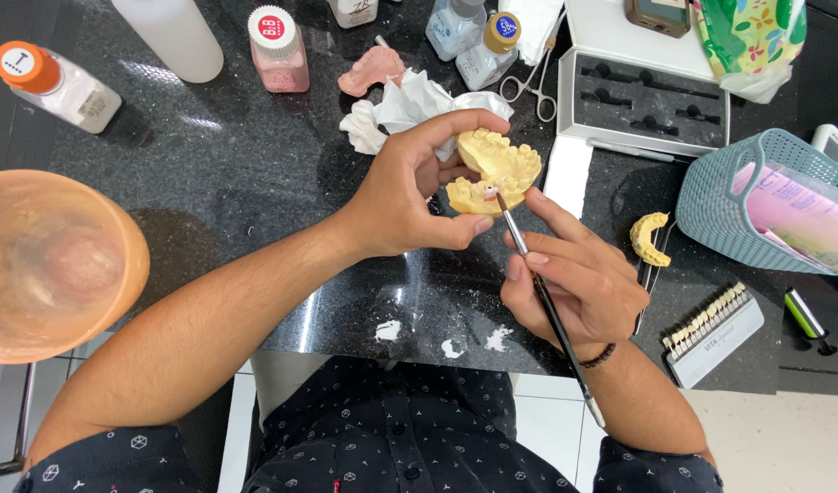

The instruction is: The person holds a yellow plaster dental model in one hand and uses a fine brush to apply and shape pink ceramic material onto the teeth area of the model. They periodically wipe the model with a tissue, reload the brush with material from the bench, and continue building up the restoration.

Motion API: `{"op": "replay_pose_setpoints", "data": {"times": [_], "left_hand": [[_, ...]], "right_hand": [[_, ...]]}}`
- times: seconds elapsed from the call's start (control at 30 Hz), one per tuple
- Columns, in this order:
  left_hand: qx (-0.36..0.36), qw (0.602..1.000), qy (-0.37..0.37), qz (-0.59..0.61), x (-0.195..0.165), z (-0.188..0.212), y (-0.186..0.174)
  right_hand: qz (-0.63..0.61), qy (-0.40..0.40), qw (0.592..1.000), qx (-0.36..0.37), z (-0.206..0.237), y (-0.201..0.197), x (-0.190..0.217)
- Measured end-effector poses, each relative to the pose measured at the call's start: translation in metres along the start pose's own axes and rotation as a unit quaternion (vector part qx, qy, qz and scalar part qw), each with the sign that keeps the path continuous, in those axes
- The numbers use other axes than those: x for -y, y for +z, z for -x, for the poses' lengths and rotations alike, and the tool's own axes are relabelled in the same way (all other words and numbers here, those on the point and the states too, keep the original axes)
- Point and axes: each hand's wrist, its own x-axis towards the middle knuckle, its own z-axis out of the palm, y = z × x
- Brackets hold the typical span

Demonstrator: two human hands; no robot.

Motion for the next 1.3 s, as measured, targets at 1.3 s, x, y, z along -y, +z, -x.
{"op": "replay_pose_setpoints", "data": {"times": [1.3], "left_hand": [[-0.011,0.877,0.114,-0.467,0.008,0.000,-0.008]], "right_hand": [[-0.066,0.119,0.990,0.033,-0.009,0.006,-0.018]]}}
